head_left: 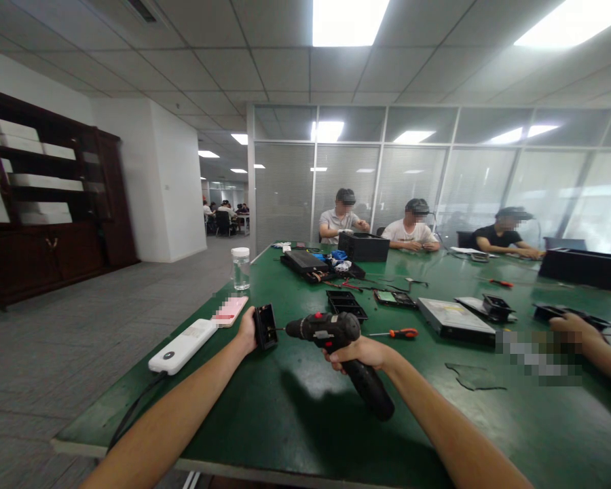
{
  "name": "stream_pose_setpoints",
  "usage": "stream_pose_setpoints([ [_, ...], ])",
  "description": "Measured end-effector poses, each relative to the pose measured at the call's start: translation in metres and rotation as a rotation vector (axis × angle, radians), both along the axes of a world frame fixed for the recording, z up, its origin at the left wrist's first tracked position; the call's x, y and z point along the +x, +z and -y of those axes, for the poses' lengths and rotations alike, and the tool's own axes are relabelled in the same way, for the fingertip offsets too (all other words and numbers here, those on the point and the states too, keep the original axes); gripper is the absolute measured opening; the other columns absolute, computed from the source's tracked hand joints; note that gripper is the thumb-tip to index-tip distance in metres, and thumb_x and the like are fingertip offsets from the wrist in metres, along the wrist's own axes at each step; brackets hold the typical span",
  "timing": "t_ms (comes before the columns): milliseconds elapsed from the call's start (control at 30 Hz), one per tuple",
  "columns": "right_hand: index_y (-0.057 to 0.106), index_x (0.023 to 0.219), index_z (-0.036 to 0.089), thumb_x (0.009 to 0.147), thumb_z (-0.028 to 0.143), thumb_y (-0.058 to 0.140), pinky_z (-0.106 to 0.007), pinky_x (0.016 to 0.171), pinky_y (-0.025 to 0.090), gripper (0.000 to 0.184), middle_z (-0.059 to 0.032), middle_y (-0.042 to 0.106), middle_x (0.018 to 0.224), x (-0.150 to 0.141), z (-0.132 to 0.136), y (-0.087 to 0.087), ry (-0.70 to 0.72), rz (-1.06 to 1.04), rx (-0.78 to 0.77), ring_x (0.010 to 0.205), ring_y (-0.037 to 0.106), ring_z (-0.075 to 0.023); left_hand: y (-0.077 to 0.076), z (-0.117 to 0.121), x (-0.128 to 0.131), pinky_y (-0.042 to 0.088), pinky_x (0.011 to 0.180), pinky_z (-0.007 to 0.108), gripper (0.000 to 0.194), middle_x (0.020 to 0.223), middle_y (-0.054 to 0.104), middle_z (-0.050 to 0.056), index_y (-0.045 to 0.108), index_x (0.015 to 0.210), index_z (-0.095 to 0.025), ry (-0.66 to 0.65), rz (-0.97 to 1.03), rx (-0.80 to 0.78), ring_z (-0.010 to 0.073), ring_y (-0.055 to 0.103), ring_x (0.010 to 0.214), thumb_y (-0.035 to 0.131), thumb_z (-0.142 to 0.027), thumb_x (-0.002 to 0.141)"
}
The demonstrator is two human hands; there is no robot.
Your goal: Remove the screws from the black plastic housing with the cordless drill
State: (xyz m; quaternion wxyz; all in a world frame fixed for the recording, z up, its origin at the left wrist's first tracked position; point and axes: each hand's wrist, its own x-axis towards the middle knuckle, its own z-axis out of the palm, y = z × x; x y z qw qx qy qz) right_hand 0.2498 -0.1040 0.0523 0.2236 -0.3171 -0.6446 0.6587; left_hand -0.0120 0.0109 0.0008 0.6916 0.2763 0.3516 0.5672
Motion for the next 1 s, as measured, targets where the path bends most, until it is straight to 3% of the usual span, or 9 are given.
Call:
stream_pose_setpoints([
  [400,0.047,0.093,0.011,0.06,0.022,0.058,-0.024,0.054,0.037,0.037,-0.002,0.048,0.066,0.0007,0.0002,0.0008,-0.018,0.017,0.006,0.059,0.046,-0.0091,-0.0057,-0.0052,-0.0022,0.039,0.047,0.032,0.036,0.053,0.052,0.004,0.05,0.062,-0.015,-0.021,-0.005,0.013,0.0185,0.051,0.046,0.036,-0.048,0.063],
  [1000,0.048,0.092,0.01,0.058,0.023,0.06,-0.023,0.053,0.038,0.039,-0.0019,0.048,0.065,-0.0002,0.0021,0.0028,-0.036,0.004,0.015,0.057,0.047,-0.0085,0.0009,0.0005,0.0005,0.04,0.049,0.034,0.033,0.052,0.052,0.004,0.05,0.062,-0.016,-0.015,-0.008,0.022,0.0191,0.051,0.047,0.035,-0.045,0.064],
])
